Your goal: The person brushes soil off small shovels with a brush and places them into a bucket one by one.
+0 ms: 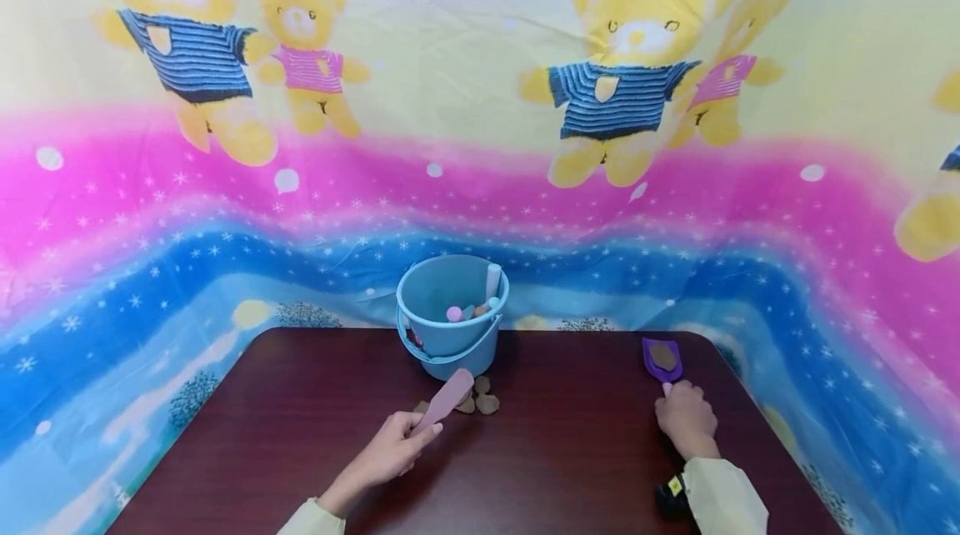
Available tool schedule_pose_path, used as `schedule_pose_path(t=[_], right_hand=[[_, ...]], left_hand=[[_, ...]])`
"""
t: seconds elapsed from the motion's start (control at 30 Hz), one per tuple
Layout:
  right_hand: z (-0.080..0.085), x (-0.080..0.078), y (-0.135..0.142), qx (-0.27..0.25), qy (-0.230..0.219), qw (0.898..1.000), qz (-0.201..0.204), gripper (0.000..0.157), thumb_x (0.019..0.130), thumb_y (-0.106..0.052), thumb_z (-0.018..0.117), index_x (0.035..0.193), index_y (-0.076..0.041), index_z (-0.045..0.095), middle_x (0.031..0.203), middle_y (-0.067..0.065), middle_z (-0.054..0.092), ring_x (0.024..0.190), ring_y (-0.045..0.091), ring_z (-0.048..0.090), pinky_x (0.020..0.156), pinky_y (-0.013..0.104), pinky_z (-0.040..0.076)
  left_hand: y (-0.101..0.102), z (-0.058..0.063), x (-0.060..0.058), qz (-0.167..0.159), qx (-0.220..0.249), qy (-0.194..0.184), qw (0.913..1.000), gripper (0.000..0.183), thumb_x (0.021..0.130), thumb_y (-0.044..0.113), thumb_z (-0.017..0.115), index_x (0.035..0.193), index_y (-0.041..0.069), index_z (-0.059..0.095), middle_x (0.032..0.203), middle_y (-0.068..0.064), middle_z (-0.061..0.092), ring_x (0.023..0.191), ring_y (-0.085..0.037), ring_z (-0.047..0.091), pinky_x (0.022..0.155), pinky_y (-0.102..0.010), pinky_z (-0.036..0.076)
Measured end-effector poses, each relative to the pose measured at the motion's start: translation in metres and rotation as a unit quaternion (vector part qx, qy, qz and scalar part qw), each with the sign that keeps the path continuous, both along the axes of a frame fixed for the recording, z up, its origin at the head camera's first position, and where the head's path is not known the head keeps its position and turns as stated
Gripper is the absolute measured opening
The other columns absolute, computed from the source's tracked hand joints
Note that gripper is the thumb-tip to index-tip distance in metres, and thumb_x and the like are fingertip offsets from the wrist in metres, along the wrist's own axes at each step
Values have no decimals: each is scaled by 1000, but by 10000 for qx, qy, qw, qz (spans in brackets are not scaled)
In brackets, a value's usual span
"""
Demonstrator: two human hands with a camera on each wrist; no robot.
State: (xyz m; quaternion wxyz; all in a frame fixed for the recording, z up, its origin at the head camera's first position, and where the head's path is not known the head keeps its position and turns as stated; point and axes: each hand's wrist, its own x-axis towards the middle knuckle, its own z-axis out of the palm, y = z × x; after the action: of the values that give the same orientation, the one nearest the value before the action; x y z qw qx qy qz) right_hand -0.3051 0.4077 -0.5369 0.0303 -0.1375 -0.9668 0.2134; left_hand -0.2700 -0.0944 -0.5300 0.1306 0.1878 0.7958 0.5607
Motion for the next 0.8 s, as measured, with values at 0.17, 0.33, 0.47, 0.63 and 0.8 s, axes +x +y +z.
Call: schedule_pose_path(t=[0.17, 0.33, 0.47, 0.63, 0.8], right_hand=[[4, 2, -3, -142, -159, 9997, -88, 43, 99, -21, 52, 106, 21, 42, 93, 39, 56, 76, 47, 60, 62, 53, 48], [8, 8, -10, -150, 123, 9998, 98, 37, 100, -20, 52, 105, 15, 44, 84, 29, 58, 68, 39, 60, 59, 50, 47], [9, 14, -19, -88, 561, 9979, 313, 32, 101, -23, 57, 106, 9, 54, 81, 16, 62, 65, 28, 58, 58, 48, 47], [16, 19, -37, -48, 855, 9951, 503, 33, 98, -26, 66, 108, 5, 63, 79, 9, 64, 65, 23, 57, 58, 45, 47], [25, 22, -58, -29, 833, 9938, 741, 30, 95, -23, 71, 107, 4, 69, 76, 6, 66, 62, 20, 57, 54, 41, 47]], left_hand=[[0, 1, 1, 10, 7, -11, 10000, 40, 103, 33, 60, 107, -6, 64, 57, 4, 46, 41, -7, 40, 40, -19, 34], [0, 4, 0, 22, 12, 3, 10000, 38, 103, 31, 60, 107, -6, 63, 58, 3, 47, 42, -8, 40, 40, -20, 34], [1, 5, 0, -1, 11, -8, 10000, 37, 104, 31, 60, 108, -6, 64, 59, 3, 46, 42, -7, 40, 40, -20, 34], [3, 5, 0, -16, -7, 13, 10000, 39, 103, 31, 60, 105, -8, 63, 58, 4, 46, 42, -7, 39, 40, -20, 34], [5, 4, 0, -6, -38, 26, 10000, 39, 103, 31, 61, 104, -8, 63, 58, 3, 46, 42, -7, 40, 40, -20, 34]])
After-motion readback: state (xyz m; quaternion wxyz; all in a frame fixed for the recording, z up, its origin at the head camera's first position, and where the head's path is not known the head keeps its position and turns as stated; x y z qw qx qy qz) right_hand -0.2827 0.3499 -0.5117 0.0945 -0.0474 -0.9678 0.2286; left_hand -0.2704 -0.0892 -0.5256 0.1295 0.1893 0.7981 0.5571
